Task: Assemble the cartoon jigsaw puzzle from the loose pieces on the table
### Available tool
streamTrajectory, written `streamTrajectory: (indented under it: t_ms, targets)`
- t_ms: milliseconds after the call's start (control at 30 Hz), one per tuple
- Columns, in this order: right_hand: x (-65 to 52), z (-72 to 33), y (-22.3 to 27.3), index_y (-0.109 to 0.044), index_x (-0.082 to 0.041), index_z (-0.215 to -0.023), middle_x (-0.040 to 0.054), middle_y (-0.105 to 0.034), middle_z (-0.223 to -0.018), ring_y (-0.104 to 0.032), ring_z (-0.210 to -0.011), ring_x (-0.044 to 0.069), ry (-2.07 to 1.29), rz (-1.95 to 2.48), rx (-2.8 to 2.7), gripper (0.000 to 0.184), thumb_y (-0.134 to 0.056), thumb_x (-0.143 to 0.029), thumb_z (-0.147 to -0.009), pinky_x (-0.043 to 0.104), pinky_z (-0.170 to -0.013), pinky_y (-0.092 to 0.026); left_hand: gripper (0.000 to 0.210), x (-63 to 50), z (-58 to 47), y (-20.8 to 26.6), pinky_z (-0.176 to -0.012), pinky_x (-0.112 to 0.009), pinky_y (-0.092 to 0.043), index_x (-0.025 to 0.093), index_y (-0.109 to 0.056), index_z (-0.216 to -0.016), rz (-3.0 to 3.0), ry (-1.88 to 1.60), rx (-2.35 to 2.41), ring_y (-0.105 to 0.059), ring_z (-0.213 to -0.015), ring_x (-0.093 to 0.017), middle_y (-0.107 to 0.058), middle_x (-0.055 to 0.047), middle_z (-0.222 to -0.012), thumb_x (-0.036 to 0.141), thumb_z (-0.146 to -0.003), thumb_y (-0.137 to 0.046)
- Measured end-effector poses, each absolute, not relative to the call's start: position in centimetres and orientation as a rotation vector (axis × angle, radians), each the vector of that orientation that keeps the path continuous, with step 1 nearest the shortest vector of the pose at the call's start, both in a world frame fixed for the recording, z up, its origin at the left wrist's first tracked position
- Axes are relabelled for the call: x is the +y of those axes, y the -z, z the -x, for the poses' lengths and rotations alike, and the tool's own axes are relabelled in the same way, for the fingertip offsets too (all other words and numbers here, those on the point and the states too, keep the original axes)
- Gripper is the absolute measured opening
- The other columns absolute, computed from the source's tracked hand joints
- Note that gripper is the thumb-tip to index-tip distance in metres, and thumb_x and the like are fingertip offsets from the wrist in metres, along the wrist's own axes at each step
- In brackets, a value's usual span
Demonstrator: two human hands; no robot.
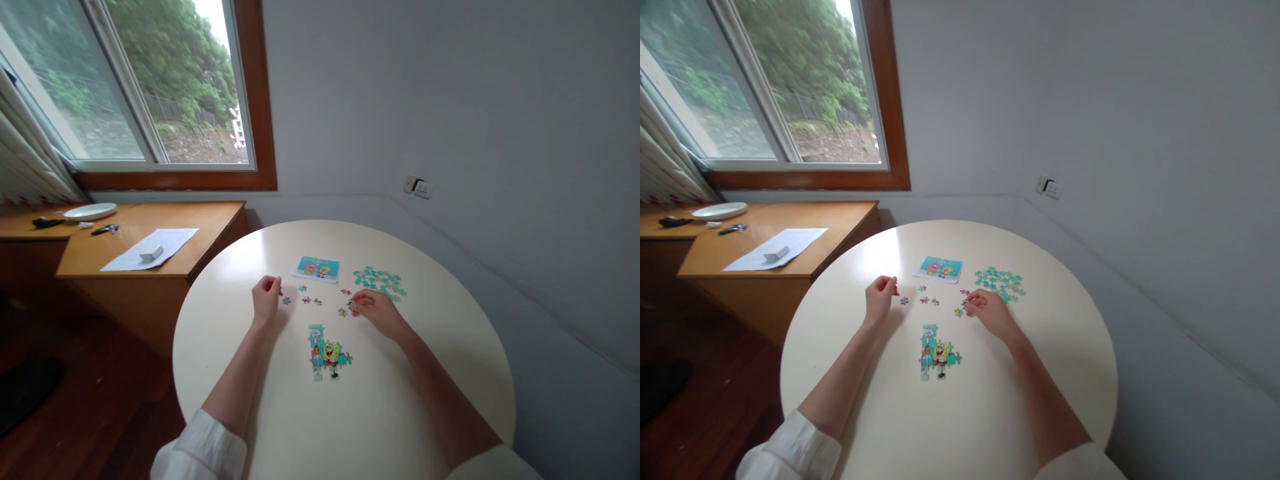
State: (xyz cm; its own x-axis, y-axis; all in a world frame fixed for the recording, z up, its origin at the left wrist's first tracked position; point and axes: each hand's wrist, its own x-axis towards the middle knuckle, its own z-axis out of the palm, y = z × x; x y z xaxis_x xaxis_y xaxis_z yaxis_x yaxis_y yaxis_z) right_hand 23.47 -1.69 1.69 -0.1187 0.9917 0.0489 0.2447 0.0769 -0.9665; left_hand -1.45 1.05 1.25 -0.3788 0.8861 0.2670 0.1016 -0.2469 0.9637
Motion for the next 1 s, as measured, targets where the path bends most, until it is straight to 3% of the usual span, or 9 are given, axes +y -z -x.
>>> streamTrajectory:
  t_ms: [200,433,733,1000]
  targets:
    - [-2.0,-21.9,-1.9,-0.06,-0.017,-0.08,0.0021,-0.066,-0.06,-0.065,-0.059,0.018,-1.179,1.215,-1.339,0.036,-0.069,-0.039,-0.054,0.029,-0.057,-0.047,0.02,-0.3,-1.0,-2.0,-0.053,-0.023,-0.042,0.012,-0.059,-0.068,-1.376,-1.254,1.081,-0.052,-0.05,-0.009,-0.057,0.0,-0.056,0.031,-0.064,-0.062]
    - [-2.6,-20.4,-1.7,-0.056,-0.016,-0.065,0.0017,-0.065,-0.056,-0.064,-0.058,0.017,-1.25,1.174,-1.187,0.037,-0.075,-0.043,-0.047,0.026,-0.055,-0.044,0.022,-1.5,-3.4,-1.5,-0.052,-0.022,-0.044,0.011,-0.06,-0.072,-1.409,-1.025,0.97,-0.052,-0.047,-0.008,-0.057,0.001,-0.055,0.027,-0.06,-0.069]
    - [-2.7,-19.9,-1.1,-0.053,-0.017,-0.058,-0.0015,-0.06,-0.057,-0.057,-0.057,0.012,-1.222,1.143,-1.257,0.036,-0.074,-0.044,-0.049,0.026,-0.06,-0.044,0.024,-1.7,-4.4,-0.5,-0.047,-0.019,-0.038,0.011,-0.057,-0.066,-1.378,-0.987,0.945,-0.048,-0.045,-0.006,-0.054,0.003,-0.052,0.028,-0.056,-0.071]
    - [-3.0,-19.9,-1.8,-0.05,-0.019,-0.071,-0.0029,-0.059,-0.056,-0.058,-0.054,0.013,-1.251,1.139,-1.353,0.037,-0.073,-0.041,-0.053,0.024,-0.052,-0.041,0.023,-1.9,-4.1,-1.4,-0.044,-0.019,-0.032,0.011,-0.056,-0.065,-1.35,-0.955,0.951,-0.045,-0.042,-0.006,-0.051,0.004,-0.047,0.029,-0.058,-0.068]
